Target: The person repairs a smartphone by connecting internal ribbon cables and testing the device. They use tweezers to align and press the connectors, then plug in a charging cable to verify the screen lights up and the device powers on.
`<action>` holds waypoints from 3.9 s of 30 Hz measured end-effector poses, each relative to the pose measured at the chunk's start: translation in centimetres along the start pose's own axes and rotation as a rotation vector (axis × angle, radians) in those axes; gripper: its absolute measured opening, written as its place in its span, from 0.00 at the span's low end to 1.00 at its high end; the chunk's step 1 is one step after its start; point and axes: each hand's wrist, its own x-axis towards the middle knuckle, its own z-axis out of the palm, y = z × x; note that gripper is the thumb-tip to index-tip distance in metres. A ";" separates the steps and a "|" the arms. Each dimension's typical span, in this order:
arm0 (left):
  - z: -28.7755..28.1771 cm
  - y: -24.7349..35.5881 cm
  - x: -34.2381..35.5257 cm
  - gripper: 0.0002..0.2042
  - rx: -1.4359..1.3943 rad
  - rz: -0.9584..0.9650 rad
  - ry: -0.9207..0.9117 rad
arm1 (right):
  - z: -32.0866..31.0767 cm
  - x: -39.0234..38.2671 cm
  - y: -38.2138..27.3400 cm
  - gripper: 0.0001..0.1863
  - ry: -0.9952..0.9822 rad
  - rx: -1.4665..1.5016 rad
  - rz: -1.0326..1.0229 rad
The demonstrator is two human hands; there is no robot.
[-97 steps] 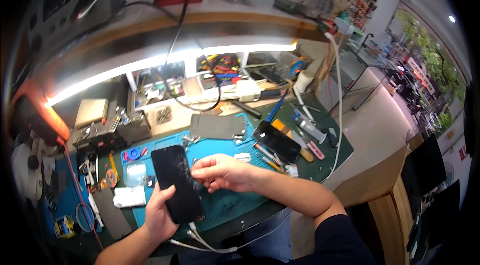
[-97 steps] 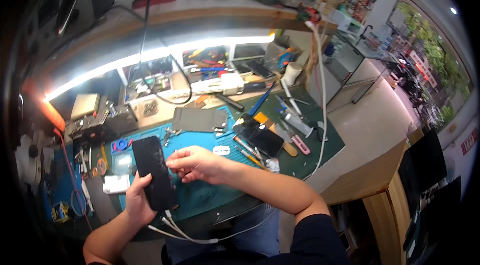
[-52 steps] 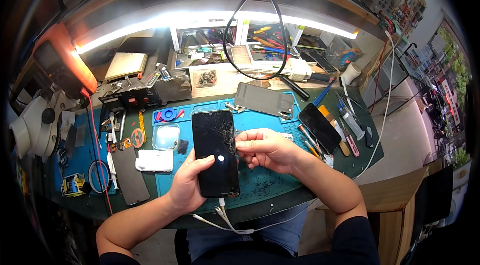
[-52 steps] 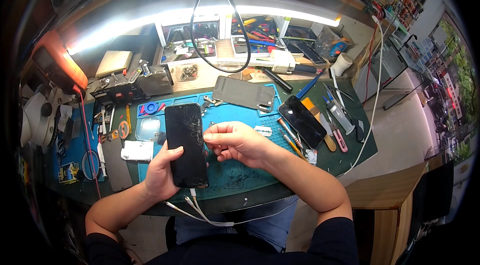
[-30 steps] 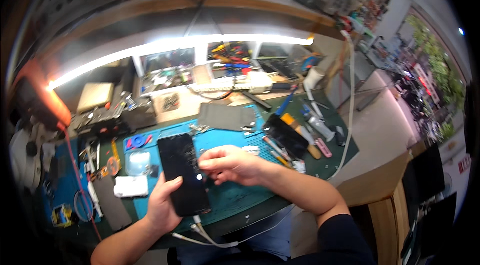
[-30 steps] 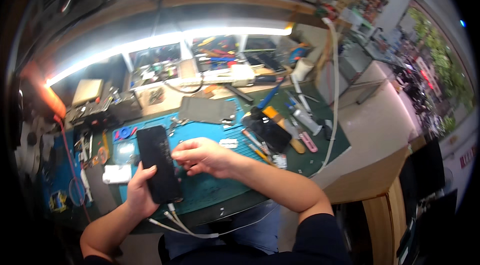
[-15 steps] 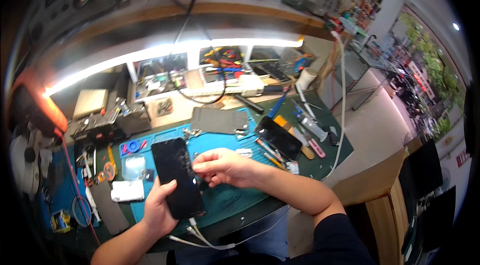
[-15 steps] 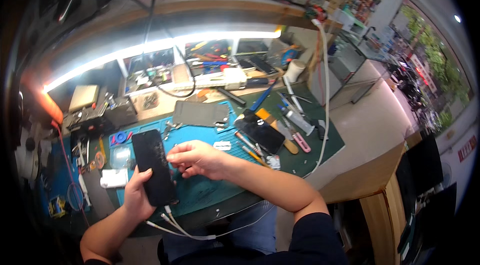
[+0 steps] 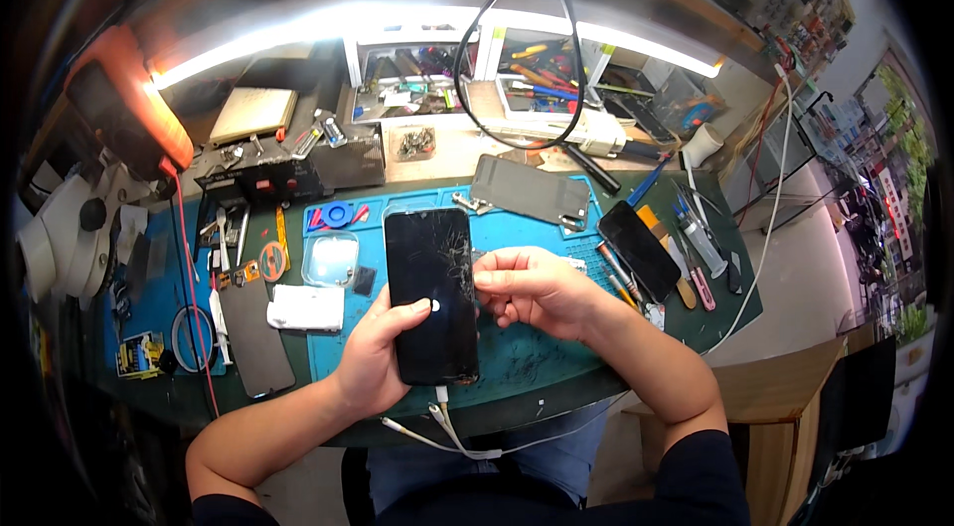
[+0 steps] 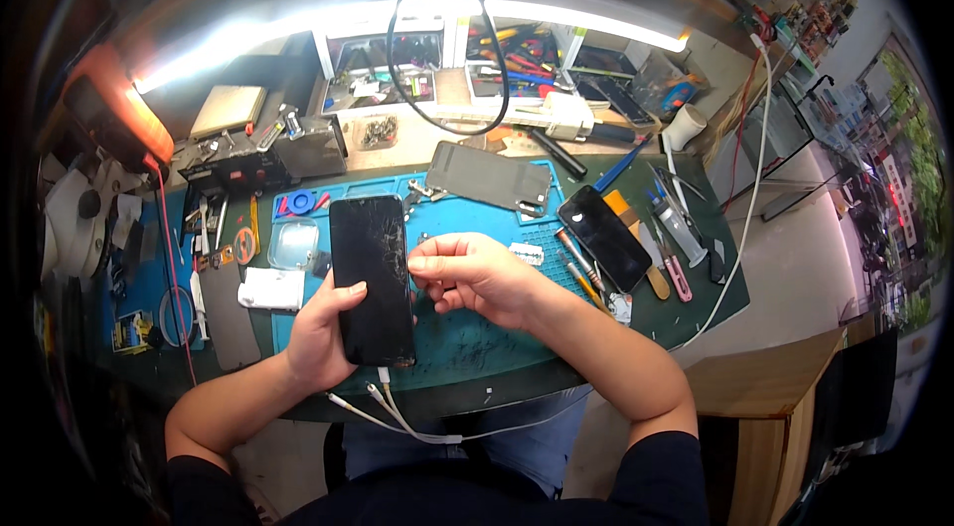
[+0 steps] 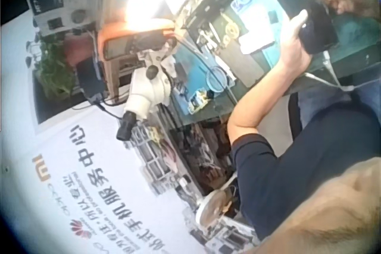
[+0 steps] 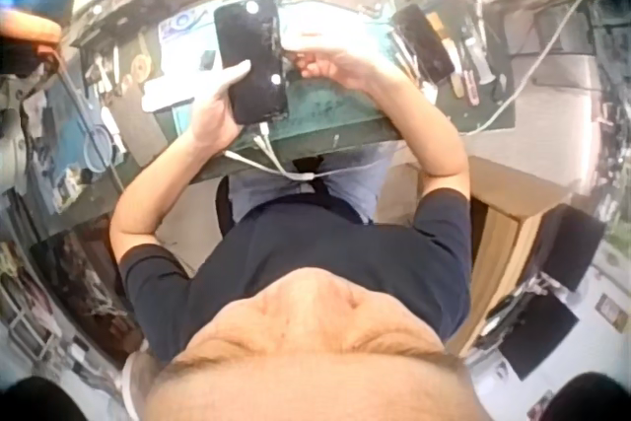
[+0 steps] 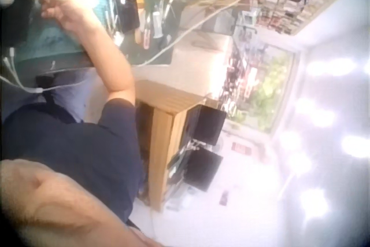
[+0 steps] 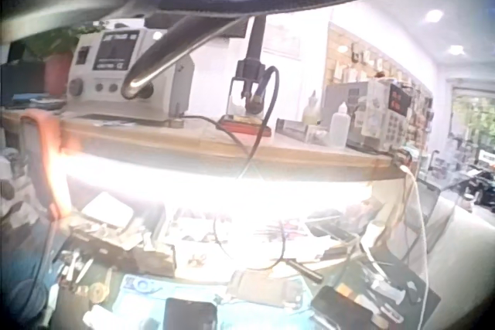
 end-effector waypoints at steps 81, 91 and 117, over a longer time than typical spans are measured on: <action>0.3 -0.3 0.0 0.21 0.001 0.007 0.052 | 0.3 -0.1 -0.1 0.10 0.019 -0.025 0.005; -0.5 0.1 -0.1 0.20 -0.008 0.020 0.039 | 0.5 -0.2 0.1 0.13 0.068 -0.106 -0.058; -1.1 0.1 0.3 0.13 0.187 0.153 -0.080 | 3.6 -1.2 2.9 0.19 -0.340 0.328 0.160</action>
